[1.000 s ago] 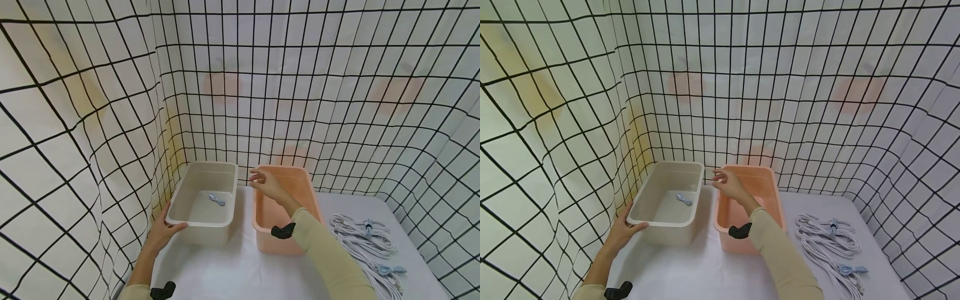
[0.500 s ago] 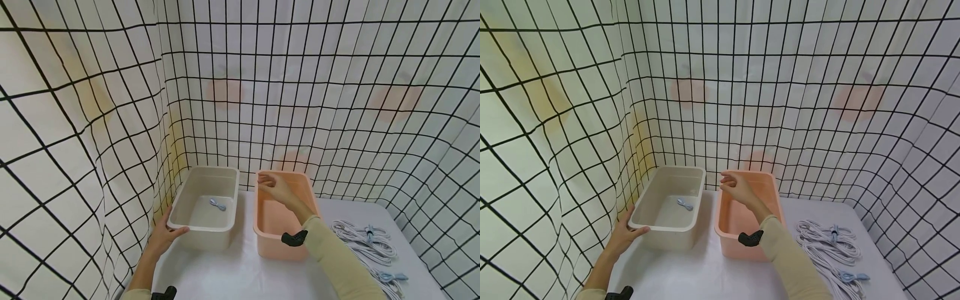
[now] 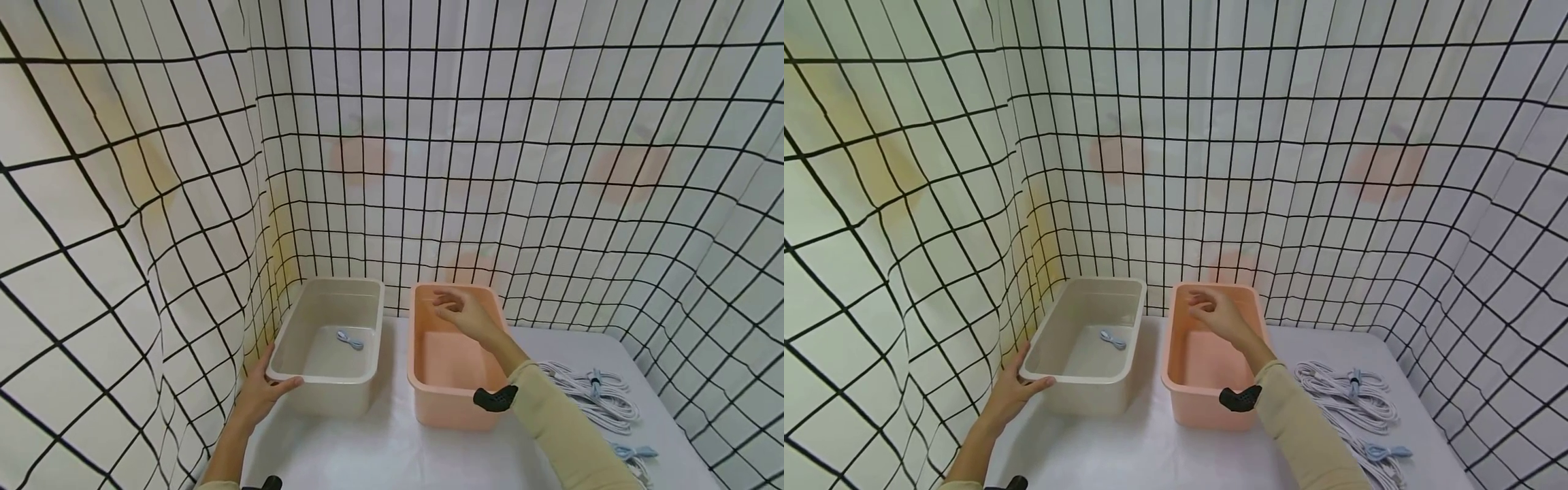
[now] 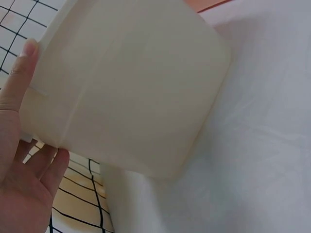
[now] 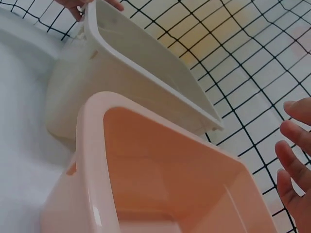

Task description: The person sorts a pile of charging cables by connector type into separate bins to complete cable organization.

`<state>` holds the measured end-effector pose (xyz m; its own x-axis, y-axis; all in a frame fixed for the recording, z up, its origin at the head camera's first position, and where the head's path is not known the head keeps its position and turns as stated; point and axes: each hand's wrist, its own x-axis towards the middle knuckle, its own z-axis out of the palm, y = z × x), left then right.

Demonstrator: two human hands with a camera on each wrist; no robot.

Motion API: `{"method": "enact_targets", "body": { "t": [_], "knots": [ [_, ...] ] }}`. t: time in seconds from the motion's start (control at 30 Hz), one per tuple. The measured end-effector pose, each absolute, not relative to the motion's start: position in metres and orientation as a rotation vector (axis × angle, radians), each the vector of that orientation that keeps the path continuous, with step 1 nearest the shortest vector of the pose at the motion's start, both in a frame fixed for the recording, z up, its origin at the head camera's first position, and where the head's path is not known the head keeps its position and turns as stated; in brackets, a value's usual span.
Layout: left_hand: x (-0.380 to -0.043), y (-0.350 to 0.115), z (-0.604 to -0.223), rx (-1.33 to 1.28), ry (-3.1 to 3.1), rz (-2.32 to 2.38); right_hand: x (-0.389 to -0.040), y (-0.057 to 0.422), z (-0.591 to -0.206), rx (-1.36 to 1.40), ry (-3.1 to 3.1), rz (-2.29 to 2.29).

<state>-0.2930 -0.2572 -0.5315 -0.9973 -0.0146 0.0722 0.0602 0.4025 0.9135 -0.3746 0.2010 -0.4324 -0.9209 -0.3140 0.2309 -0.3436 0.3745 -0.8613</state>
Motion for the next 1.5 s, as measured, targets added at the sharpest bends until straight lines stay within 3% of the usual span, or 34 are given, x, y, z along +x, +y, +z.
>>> {"method": "enact_targets", "body": {
  "t": [1.5],
  "knots": [
    [-0.298,-0.261,-0.534,-0.116,-2.598,-1.593,-0.339,0.282,-0.435,0.509,-2.637,1.382]
  ]
}}
